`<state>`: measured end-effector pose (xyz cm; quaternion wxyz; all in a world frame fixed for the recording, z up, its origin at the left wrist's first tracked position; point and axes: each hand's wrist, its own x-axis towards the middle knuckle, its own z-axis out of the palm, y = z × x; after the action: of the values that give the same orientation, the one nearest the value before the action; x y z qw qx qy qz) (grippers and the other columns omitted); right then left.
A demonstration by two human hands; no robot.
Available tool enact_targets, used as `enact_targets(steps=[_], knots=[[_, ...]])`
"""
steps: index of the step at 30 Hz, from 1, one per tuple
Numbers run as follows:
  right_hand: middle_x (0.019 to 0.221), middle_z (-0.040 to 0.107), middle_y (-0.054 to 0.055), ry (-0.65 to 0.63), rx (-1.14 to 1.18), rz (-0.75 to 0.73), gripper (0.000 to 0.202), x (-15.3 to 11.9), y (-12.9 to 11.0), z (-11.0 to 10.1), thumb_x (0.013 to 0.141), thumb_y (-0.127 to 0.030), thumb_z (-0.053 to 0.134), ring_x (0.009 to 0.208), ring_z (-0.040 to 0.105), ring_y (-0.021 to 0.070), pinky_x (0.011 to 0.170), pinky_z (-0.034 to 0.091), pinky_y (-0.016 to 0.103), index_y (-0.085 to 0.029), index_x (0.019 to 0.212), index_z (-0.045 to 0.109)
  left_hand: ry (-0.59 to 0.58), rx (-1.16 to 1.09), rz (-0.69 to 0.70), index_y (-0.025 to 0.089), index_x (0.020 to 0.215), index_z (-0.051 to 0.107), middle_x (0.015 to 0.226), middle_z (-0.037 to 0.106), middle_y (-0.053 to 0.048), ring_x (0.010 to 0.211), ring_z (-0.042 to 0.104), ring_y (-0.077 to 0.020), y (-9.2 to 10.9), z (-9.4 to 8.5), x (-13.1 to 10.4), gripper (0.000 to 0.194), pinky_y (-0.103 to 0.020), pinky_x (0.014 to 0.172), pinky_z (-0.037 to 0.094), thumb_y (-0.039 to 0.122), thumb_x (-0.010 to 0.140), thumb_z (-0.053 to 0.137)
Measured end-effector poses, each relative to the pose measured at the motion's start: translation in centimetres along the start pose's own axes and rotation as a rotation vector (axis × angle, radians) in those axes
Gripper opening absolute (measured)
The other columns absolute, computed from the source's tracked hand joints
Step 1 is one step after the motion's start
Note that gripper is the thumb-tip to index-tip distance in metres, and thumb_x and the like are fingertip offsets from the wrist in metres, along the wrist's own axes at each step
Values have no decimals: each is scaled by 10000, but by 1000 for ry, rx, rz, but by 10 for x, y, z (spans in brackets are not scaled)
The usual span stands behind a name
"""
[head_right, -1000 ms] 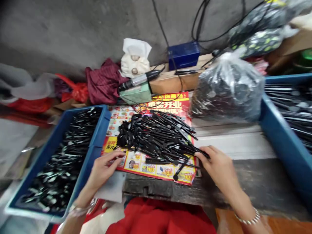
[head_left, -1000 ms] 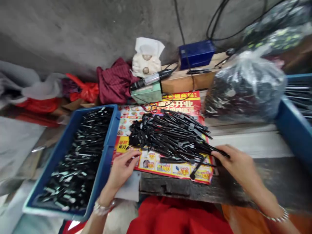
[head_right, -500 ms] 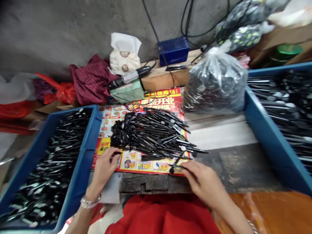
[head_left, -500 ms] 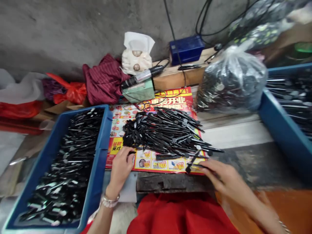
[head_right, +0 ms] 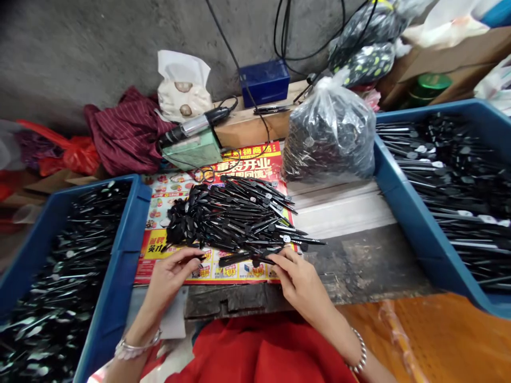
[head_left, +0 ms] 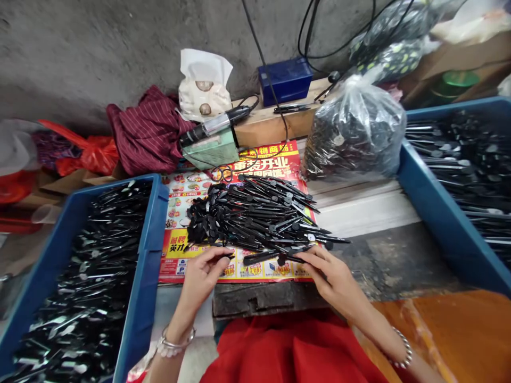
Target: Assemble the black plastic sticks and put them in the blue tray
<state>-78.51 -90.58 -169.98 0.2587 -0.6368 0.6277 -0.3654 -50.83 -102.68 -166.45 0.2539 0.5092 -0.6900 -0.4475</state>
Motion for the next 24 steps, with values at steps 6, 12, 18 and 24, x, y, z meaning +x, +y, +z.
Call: enact_targets(steps=[6, 12, 18, 24], knots=[[1017, 730, 53, -143, 183, 140, 239, 1, -11, -2, 911, -300, 533, 930, 671, 210, 840, 512, 328, -239, 1037, 727, -173, -143, -32, 156, 925, 728, 727, 722, -39, 680, 685, -163, 32, 30, 14, 230, -225, 642, 532, 305, 844, 573], [821, 701, 26, -93, 456, 377, 143, 20, -31, 7, 781, -326, 651, 725, 634, 167, 651, 496, 255, -191, 823, 672, -283, -41, 87, 190, 912, 743, 807, 739, -18, 717, 667, -146, 44, 51, 20, 186, -211, 673, 495, 231, 847, 573], [682, 608, -16, -53, 831, 602, 335, 29, -24, 10, 677, -424, 782, 553, 493, 90, 537, 423, 218, -164, 867, 687, -335, -107, 48, 165, 903, 744, 809, 741, -27, 723, 664, -146, 39, 56, 18, 175, -208, 673, 485, 212, 831, 592], [780, 628, 25, -113, 993, 553, 369, 29, -18, 12, 859, -524, 600, 703, 586, 138, 664, 478, 262, -173, 958, 657, -317, -181, 0, 163, 941, 740, 876, 744, -43, 790, 694, -170, 32, 51, 22, 197, -230, 722, 523, 216, 815, 598]])
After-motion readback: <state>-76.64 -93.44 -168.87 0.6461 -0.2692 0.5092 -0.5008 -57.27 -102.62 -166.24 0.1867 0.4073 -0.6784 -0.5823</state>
